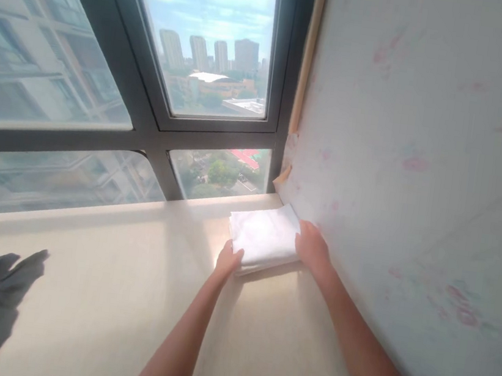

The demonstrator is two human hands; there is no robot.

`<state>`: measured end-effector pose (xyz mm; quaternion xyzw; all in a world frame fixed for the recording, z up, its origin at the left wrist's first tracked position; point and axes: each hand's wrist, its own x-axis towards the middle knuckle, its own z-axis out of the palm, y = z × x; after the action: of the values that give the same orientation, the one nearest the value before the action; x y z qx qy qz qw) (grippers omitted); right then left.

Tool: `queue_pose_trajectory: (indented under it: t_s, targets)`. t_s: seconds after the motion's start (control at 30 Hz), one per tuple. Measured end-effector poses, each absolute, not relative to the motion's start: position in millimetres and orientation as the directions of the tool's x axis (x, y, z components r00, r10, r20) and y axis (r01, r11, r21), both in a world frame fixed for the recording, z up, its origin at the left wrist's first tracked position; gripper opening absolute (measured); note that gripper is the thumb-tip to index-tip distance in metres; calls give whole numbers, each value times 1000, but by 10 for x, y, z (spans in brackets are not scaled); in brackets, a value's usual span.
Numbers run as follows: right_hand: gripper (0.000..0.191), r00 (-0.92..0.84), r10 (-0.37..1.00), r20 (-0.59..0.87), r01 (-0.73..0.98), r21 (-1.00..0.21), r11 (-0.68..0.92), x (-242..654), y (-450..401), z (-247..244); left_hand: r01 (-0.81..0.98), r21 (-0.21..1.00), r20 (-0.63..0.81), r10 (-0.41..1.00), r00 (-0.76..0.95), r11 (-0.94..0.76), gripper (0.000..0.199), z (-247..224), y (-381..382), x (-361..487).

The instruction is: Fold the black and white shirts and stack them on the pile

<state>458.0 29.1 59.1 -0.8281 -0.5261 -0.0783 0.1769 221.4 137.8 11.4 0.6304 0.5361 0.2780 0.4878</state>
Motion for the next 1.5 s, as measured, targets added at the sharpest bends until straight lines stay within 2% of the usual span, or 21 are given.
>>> queue_pose_trajectory:
  t_s: [0.17, 0.37, 0.5, 0.63, 0.8, 0.87, 0.93, 1.13, 1.2, 1.3, 1.5]
  targets:
    - [39, 399, 857, 325, 911, -243, -332, 4525, 216, 12, 440, 895, -209, 944, 255, 79, 63, -142, 1370, 2139]
    - [50, 413, 763, 498, 903, -336, -269, 4546, 189, -523, 415, 906, -189, 954, 235, 77, 60, -187, 1356, 2041]
    - [50, 391, 790, 473, 917, -276, -288, 4565, 188, -571, 446, 894, -161, 957, 242, 38, 57, -249, 1309, 2016]
    - [44, 328, 835, 442, 945, -159, -288, 4492, 189, -371, 492, 870, -104, 958, 266, -42, 59, -281, 1226, 1994]
    - [47, 87, 889, 450, 996, -73, -60, 4064, 160, -231, 468, 853, 63, 936, 346, -230, 72, -327, 987, 1942]
    - [46, 26, 904, 426, 998, -58, -1, 3908, 138, -276, 458, 840, 118, 922, 369, -291, 63, -370, 902, 1909]
    - [45, 45, 906, 421, 998, -61, -21, 3839, 111, -352, 458, 827, 153, 915, 373, -325, 49, -419, 837, 1846]
    - [52, 335, 781, 527, 942, -169, -290, 3943, -216, -684, 493, 771, 236, 900, 366, -403, 26, -525, 593, 1323]
    - [56, 383, 749, 541, 923, -202, -326, 3938, -439, -847, 519, 744, 262, 899, 351, -420, 23, -540, 460, 1027]
    - [58, 351, 764, 541, 936, -201, -288, 3876, -785, -1093, 586, 704, 283, 915, 287, -401, 24, -552, 246, 510]
    - [42, 122, 835, 536, 991, -115, -71, 3620, -1133, -1292, 756, 617, 300, 954, 28, -216, 22, -474, -3, -605]
